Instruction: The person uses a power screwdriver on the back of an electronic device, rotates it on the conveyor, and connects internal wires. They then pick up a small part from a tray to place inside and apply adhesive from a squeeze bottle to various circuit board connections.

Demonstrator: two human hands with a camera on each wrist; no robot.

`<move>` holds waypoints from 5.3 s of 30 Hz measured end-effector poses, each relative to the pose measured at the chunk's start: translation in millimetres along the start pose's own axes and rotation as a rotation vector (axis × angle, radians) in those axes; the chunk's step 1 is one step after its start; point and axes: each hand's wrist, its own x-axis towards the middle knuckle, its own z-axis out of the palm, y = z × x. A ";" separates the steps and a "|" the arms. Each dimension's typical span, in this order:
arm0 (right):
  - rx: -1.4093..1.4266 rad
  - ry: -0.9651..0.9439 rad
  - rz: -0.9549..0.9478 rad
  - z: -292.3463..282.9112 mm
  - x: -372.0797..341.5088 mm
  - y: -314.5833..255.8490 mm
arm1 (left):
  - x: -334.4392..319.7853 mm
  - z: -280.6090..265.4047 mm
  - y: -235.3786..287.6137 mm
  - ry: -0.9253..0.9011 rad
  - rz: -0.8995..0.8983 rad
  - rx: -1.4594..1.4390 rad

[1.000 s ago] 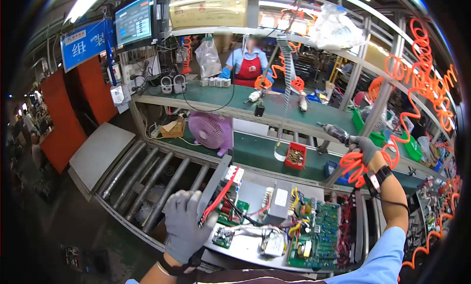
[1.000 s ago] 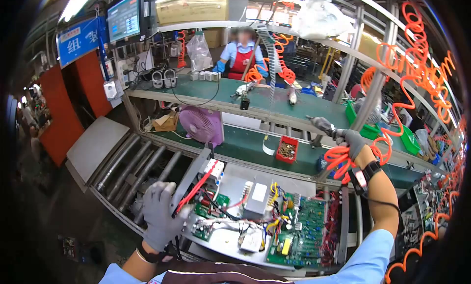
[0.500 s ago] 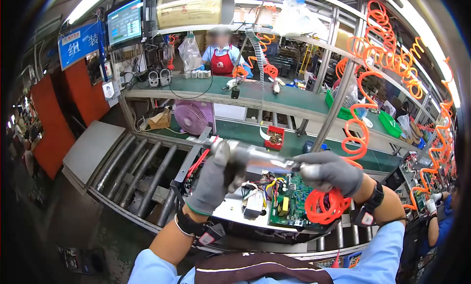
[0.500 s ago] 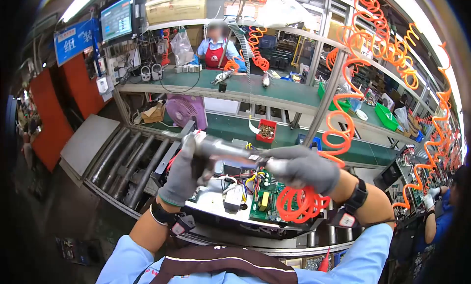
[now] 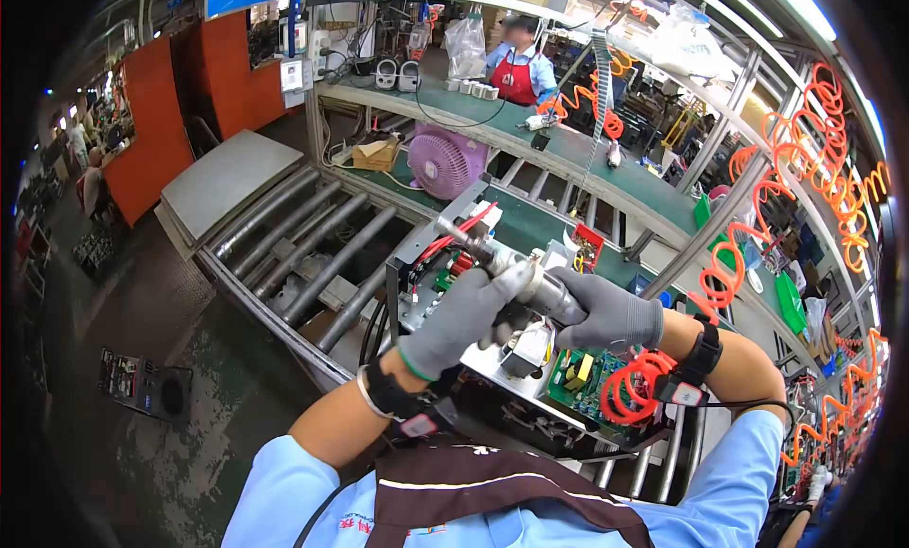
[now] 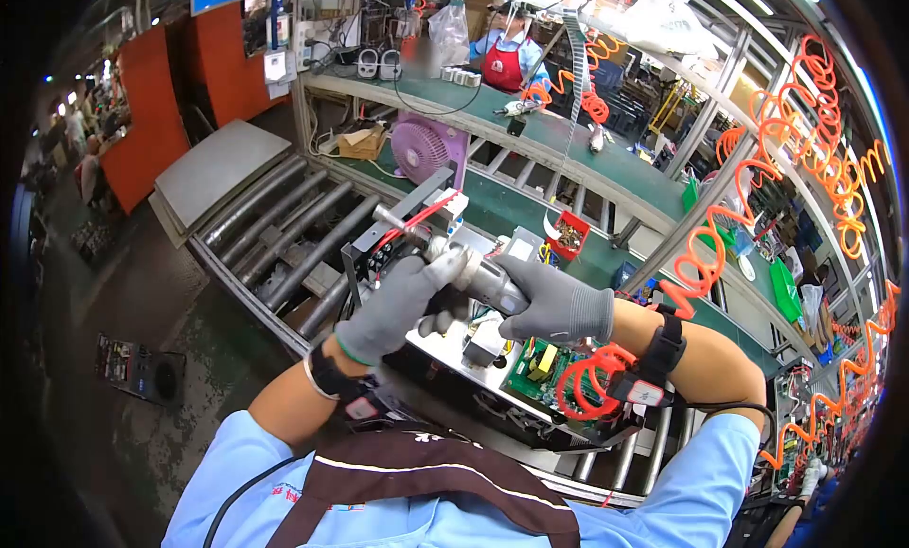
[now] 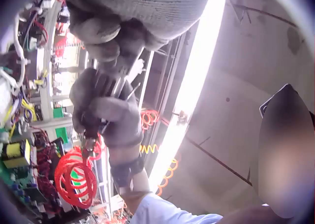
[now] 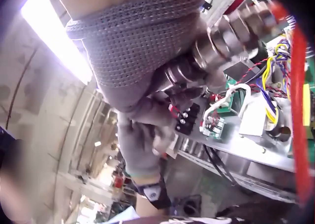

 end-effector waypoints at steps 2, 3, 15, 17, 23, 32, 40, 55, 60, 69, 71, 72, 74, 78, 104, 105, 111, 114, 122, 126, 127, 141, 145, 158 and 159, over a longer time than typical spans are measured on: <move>0.086 -0.029 0.035 0.5 2.1 16.8 | -10.3 -18.1 -6.2 0.183 -0.010 0.661; 0.112 -0.024 0.022 1.0 3.0 26.9 | -15.5 -34.7 -25.6 0.363 0.354 0.914; -0.341 0.117 0.019 37.2 45.0 51.4 | 3.0 -99.8 -63.8 0.887 0.391 1.661; -0.366 0.091 0.095 42.4 47.0 49.0 | 3.3 -99.0 -67.7 0.928 0.463 1.682; -0.455 0.076 0.104 48.8 47.7 37.1 | 7.6 -101.3 -74.2 0.961 0.626 1.615; -0.510 0.178 0.096 63.7 53.0 43.2 | 4.3 -101.8 -73.5 0.847 0.433 1.519; -0.529 0.166 0.159 58.4 36.0 25.1 | -2.0 -110.4 -57.7 0.680 0.459 1.440; -0.625 0.207 0.045 69.7 43.8 29.5 | 2.7 -109.5 -66.4 0.715 0.462 1.494; -0.636 0.232 0.040 73.6 44.2 29.9 | 0.8 -107.5 -61.1 0.694 0.363 1.456; -0.622 0.208 0.070 75.1 40.2 26.0 | -4.5 -114.4 -52.9 0.517 0.371 1.362; -0.643 0.238 0.002 76.3 38.3 27.1 | -4.4 -116.9 -54.1 0.493 0.402 1.394; -0.636 0.244 0.008 77.4 38.1 27.3 | -4.7 -117.3 -53.2 0.482 0.403 1.398; -0.679 0.243 -0.013 79.3 40.1 26.0 | -6.0 -118.0 -49.8 0.429 0.420 1.377; -0.663 0.303 -0.108 79.9 40.4 24.6 | -5.0 -115.3 -47.7 0.386 0.455 1.351; -0.538 0.764 0.783 -264.0 9.8 359.8 | 31.2 -56.2 4.8 0.041 0.014 1.993; -0.204 1.051 0.882 -279.3 29.4 407.7 | 30.3 -51.9 7.5 -0.013 0.115 2.021; -0.590 0.755 0.748 -309.1 38.4 457.3 | 39.7 -48.6 -0.6 0.058 0.398 2.035; -0.175 0.477 0.673 -315.0 22.2 430.6 | 39.2 -49.5 -4.6 0.068 0.420 1.992; -0.504 0.370 0.104 -184.3 -80.0 235.1 | 44.0 -13.2 -16.3 -0.109 0.559 2.391; -0.402 0.407 0.086 -125.3 -141.2 147.7 | 51.3 -4.8 -33.0 -0.071 0.566 2.738; -0.451 0.435 0.018 -115.7 -163.9 136.6 | 59.6 -9.5 -36.8 -0.044 0.512 2.529; 0.403 1.550 0.434 140.1 -357.8 81.1 | 69.9 -38.7 -58.6 -0.235 0.701 2.562; 0.873 1.710 0.918 290.8 -343.6 134.2 | 73.6 -43.4 -63.0 -0.209 0.699 2.586; -0.167 0.963 2.069 439.2 -330.8 235.1 | 36.9 -43.6 24.4 -0.290 0.811 1.522; -0.285 0.984 2.054 439.9 -327.6 227.7 | 36.2 -49.5 22.7 -0.272 0.803 1.544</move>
